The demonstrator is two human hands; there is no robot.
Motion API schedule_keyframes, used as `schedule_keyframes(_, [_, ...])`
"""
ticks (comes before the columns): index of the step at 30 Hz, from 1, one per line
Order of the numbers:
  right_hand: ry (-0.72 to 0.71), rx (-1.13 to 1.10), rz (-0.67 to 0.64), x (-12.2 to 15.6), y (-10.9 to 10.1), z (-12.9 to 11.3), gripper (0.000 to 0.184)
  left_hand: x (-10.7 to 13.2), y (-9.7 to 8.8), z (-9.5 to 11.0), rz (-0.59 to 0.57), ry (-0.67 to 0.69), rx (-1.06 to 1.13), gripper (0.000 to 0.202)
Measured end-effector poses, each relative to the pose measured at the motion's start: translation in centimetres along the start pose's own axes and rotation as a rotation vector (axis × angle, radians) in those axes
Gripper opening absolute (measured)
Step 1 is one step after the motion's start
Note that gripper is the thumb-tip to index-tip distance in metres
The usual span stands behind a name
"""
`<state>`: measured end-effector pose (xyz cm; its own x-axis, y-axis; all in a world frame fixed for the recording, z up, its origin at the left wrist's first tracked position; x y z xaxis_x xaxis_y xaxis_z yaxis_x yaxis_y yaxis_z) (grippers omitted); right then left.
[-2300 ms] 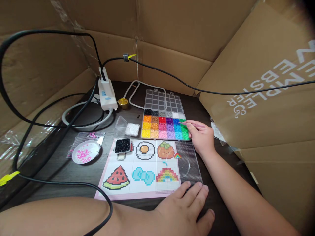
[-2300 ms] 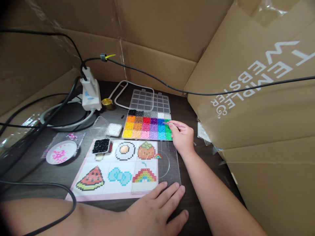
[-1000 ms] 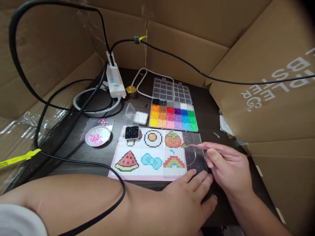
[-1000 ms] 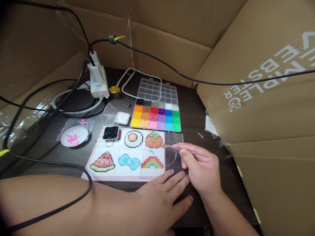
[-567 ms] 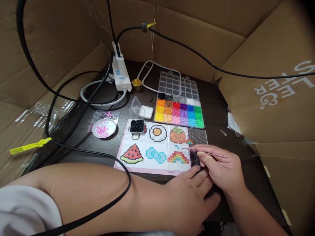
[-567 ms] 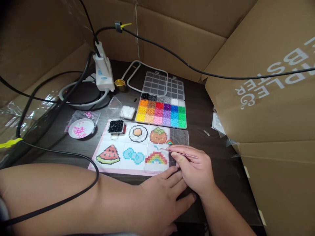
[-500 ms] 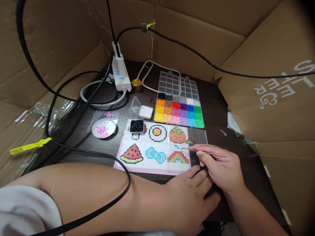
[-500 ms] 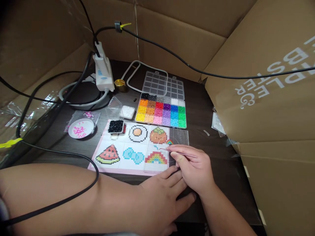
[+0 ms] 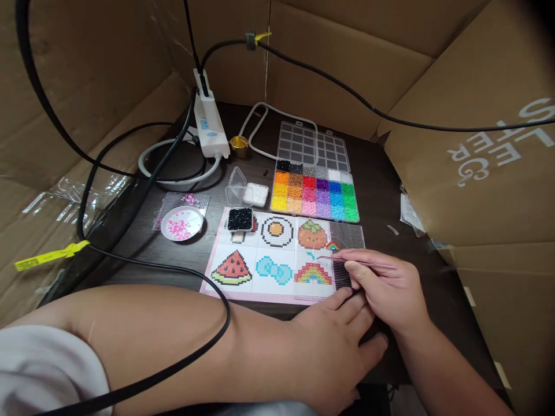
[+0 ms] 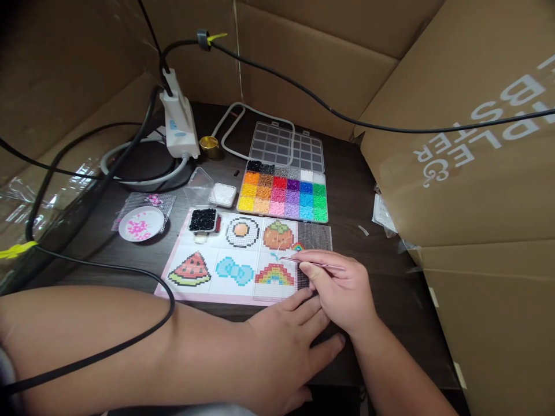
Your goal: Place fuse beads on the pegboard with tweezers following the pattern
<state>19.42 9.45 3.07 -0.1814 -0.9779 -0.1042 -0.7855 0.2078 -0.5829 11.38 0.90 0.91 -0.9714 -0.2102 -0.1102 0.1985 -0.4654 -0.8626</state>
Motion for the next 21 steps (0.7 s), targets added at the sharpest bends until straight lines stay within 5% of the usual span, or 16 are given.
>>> schedule_keyframes(21, [0.034, -0.06, -0.004, -0.08, 0.02, 0.48, 0.012, -0.04, 0.14, -0.06, -0.013, 0.001, -0.006, 0.075])
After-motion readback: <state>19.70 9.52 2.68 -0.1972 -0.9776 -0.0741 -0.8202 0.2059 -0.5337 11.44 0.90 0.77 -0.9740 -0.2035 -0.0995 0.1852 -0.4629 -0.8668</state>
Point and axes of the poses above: each hand's wrist, its own x-axis away from the middle knuckle, its own y-axis out of the palm, z = x × y, the point moved 9 cm from there along -x, towards the middle knuckle, and after that the axes turned 9 degrees about x, right-handed, at the moved point
